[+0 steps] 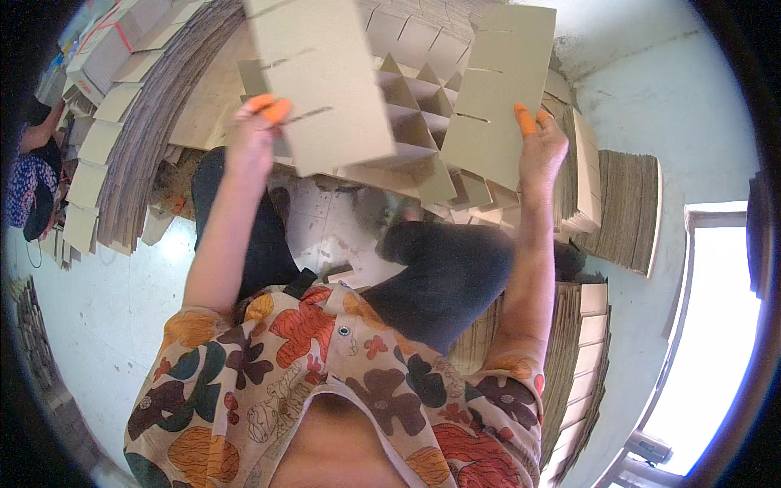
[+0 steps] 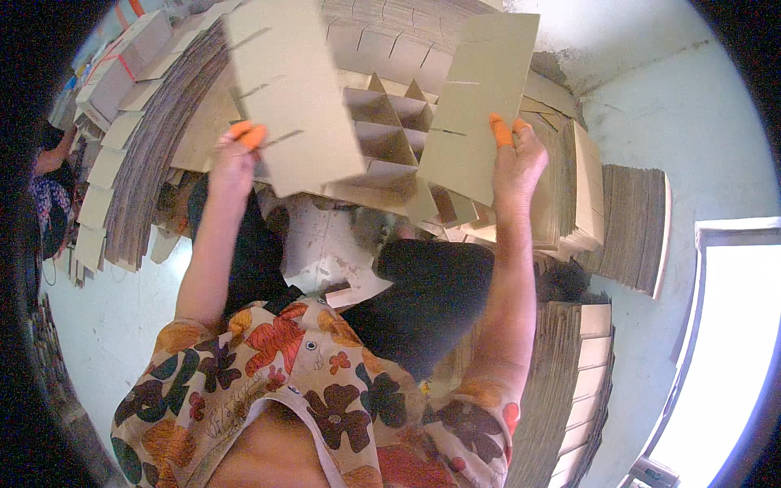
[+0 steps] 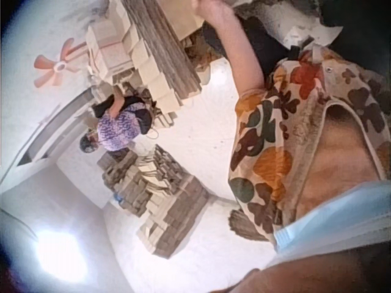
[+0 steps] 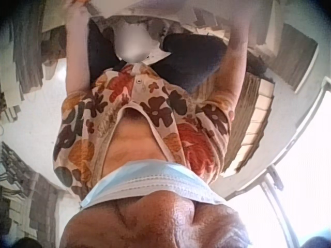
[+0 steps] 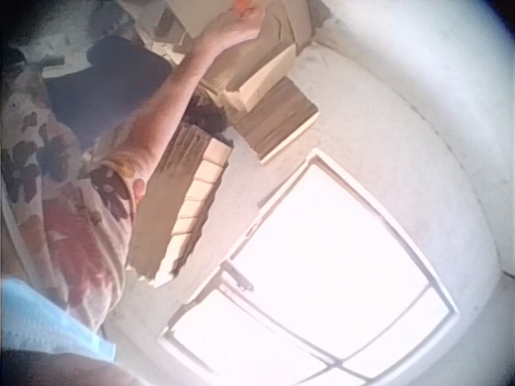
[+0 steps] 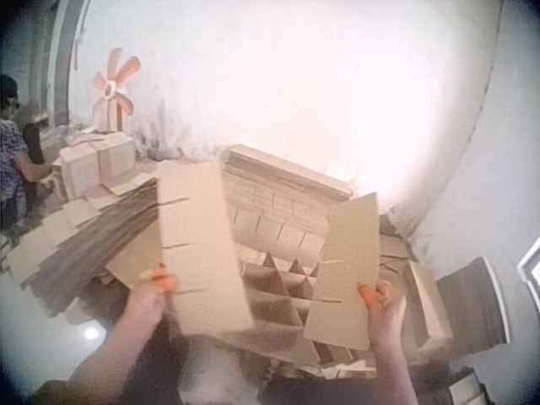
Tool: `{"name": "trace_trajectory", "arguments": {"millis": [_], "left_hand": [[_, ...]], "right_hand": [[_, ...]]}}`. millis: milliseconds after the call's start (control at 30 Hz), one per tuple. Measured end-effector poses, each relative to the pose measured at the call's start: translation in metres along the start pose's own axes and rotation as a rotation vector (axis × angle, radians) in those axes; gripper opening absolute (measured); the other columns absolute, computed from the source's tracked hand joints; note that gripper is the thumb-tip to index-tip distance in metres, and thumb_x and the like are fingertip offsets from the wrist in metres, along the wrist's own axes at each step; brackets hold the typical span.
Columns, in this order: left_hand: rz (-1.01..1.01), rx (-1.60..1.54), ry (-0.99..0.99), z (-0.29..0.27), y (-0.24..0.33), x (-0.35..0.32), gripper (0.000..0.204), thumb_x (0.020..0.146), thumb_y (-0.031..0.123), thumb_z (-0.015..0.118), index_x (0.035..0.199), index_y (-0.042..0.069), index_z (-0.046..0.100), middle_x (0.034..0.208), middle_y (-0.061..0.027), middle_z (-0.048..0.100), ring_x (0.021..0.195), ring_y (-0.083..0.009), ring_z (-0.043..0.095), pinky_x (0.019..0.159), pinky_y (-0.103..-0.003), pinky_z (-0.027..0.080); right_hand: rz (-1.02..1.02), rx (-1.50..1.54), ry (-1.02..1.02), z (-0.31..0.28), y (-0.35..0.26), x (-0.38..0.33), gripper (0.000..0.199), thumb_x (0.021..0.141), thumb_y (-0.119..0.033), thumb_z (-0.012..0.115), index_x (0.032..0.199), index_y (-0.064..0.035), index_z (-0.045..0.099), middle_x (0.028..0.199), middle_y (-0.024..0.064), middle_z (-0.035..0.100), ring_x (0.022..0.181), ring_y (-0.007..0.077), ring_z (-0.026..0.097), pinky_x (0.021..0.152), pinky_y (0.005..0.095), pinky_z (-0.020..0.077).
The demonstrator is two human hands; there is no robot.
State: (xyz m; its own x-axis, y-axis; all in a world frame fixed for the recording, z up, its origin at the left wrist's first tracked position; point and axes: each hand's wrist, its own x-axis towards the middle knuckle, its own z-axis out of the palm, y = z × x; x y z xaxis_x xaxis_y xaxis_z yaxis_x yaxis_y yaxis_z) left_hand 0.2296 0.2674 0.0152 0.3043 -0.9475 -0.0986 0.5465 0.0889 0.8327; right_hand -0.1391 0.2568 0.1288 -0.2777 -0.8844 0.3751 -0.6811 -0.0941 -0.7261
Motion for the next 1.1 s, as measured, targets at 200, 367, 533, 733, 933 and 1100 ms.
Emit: {"name": "trace_trajectory", "arguments": {"millis": [200,367,533,733,933,1100], "left_hand": [[0.044,0.041,0.015,-0.085,0.021,0.018,0.015,0.08,0.0,0.064,0.091,0.009,0.059,0.086,-0.0036,0.064,0.073,-0.0138,0.059,0.065,-0.027,0.045],[0.023,-0.034,-0.002,-0.097,0.006,0.006,0.013,0.081,-0.001,0.063,0.09,0.008,0.059,0.085,-0.0031,0.063,0.074,-0.0133,0.06,0.067,-0.028,0.047],[-0.016,0.009,-0.091,-0.107,0.0,0.005,0.015,0.083,0.001,0.06,0.096,0.008,0.057,0.091,-0.0022,0.06,0.083,-0.0165,0.059,0.073,-0.032,0.047],[0.001,0.004,-0.189,-0.111,-0.008,0.01,0.016,0.083,0.0,0.056,0.096,0.009,0.057,0.09,-0.0014,0.06,0.083,-0.0151,0.059,0.072,-0.029,0.046],[-0.112,-0.026,-0.146,-0.092,-0.006,0.003,0.012,0.083,-0.001,0.059,0.092,0.007,0.058,0.092,-0.0028,0.062,0.082,-0.0128,0.06,0.072,-0.028,0.05],[-0.09,-0.029,-0.128,-0.094,-0.008,0.004,0.013,0.084,-0.001,0.059,0.095,0.006,0.059,0.092,-0.0038,0.063,0.083,-0.0134,0.061,0.072,-0.028,0.05]], "right_hand": [[-0.482,-0.106,-0.155,0.028,-0.023,-0.012,0.041,0.077,-0.011,0.073,0.112,0.004,0.059,0.08,0.0148,0.064,0.068,0.0153,0.057,0.062,0.029,0.0465],[-0.38,-0.117,-0.335,0.053,-0.036,-0.02,0.048,0.077,-0.01,0.073,0.12,0.0044,0.056,0.082,0.0093,0.066,0.071,0.0057,0.051,0.066,0.0219,0.046],[-0.427,-0.23,-0.328,0.063,-0.053,-0.02,0.045,0.075,-0.009,0.072,0.116,0.003,0.058,0.076,0.0204,0.061,0.068,0.0267,0.057,0.063,0.0341,0.0472],[-0.406,-0.131,-0.322,0.069,-0.044,-0.012,0.045,0.076,-0.011,0.072,0.117,0.0019,0.058,0.067,0.0157,0.049,0.061,0.0189,0.048,0.057,0.0298,0.0435],[-0.478,-0.173,-0.387,0.076,-0.046,-0.013,0.047,0.076,-0.011,0.072,0.12,-0.0005,0.057,0.062,0.014,0.042,0.055,0.013,0.039,0.054,0.028,0.0414],[-0.489,-0.186,-0.391,0.081,-0.047,-0.008,0.047,0.076,-0.01,0.072,0.12,-0.0002,0.057,0.062,0.0145,0.043,0.056,0.0155,0.04,0.055,0.0283,0.0416]]}}
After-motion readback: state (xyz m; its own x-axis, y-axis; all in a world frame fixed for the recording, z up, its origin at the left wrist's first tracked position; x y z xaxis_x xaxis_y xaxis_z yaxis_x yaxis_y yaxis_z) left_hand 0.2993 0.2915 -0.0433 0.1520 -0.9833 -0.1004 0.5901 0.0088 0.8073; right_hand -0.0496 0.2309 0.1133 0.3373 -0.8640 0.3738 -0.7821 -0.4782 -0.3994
